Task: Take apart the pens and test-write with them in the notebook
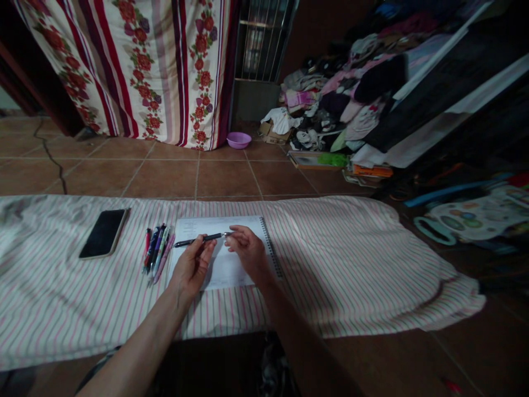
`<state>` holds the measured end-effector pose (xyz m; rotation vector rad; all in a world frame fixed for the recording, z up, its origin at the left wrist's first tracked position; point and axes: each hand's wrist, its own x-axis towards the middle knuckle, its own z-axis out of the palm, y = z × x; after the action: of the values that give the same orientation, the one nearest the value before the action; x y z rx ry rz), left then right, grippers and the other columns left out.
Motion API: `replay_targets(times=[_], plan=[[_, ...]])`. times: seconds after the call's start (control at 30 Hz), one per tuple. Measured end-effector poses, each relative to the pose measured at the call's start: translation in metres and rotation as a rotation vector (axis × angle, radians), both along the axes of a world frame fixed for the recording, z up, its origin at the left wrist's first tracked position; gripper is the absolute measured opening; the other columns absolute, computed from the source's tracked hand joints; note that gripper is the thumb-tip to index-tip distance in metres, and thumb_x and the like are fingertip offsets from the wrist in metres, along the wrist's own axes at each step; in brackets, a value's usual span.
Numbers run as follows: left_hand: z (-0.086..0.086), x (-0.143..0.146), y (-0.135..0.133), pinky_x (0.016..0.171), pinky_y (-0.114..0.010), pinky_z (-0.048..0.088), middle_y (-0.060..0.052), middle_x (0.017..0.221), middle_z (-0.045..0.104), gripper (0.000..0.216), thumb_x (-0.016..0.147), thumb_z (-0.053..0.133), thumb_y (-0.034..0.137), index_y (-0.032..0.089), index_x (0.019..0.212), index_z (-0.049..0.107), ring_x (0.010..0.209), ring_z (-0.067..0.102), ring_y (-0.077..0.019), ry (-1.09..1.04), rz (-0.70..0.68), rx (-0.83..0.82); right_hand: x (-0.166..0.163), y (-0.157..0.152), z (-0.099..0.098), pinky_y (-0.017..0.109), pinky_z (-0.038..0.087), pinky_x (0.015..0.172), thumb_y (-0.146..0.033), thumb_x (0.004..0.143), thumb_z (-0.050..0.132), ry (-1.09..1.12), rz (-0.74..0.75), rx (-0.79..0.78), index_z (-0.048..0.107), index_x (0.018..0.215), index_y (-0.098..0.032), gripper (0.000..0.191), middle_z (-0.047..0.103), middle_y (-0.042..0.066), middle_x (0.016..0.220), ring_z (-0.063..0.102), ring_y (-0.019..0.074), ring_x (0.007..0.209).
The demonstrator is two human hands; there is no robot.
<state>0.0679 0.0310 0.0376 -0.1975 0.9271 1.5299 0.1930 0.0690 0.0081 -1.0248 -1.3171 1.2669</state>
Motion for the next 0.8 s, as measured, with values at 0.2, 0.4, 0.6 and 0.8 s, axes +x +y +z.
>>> replay_targets(times=[0.2,0.4,0.6,0.8], plan=[[0.0026,0.0002,-0.0006,0.057,-0.015,0.055,-0.007,0.066,0.065,0.017,0.084,0.047,0.005,0.008,0.072,0.059,0.059,0.065,-0.0108,-0.056,0.004,-0.033,-0.0019,-0.0001,0.0014,0.023,0.051,0.053,-0.031,0.068,0.063,0.024,-0.004,-0.062,0.058,0.090,-0.017,0.026,0.068,0.003,0.077,0.064,0.0133,0.063],[-0.0009,-0.0004,-0.0001,0.055,-0.016,0.056,-0.009,0.066,0.065,0.020,0.086,0.044,0.005,0.007,0.073,0.059,0.059,0.066,-0.0120,-0.088,-0.028,-0.010,-0.0039,-0.0014,0.0012,0.020,0.049,0.051,-0.030,0.069,0.062,0.044,-0.020,-0.073,0.060,0.088,-0.016,0.023,0.068,0.003,0.076,0.062,0.0118,0.062],[-0.0026,0.0018,-0.0003,0.055,-0.017,0.057,-0.008,0.066,0.066,0.020,0.087,0.041,0.005,0.007,0.075,0.057,0.060,0.066,-0.0124,-0.101,-0.038,0.009,-0.0062,-0.0037,-0.0004,0.019,0.048,0.050,-0.028,0.070,0.062,0.032,-0.042,-0.011,0.062,0.086,-0.018,0.018,0.066,0.000,0.070,0.061,0.0111,0.060],[-0.0022,0.0035,-0.0019,0.057,-0.017,0.057,-0.008,0.068,0.066,0.020,0.087,0.040,0.004,0.007,0.076,0.057,0.063,0.067,-0.0126,-0.108,-0.043,0.017,-0.0044,-0.0044,0.0003,0.021,0.049,0.052,-0.031,0.072,0.061,-0.025,-0.077,0.037,0.064,0.085,-0.019,0.018,0.067,0.001,0.074,0.062,0.0124,0.063]])
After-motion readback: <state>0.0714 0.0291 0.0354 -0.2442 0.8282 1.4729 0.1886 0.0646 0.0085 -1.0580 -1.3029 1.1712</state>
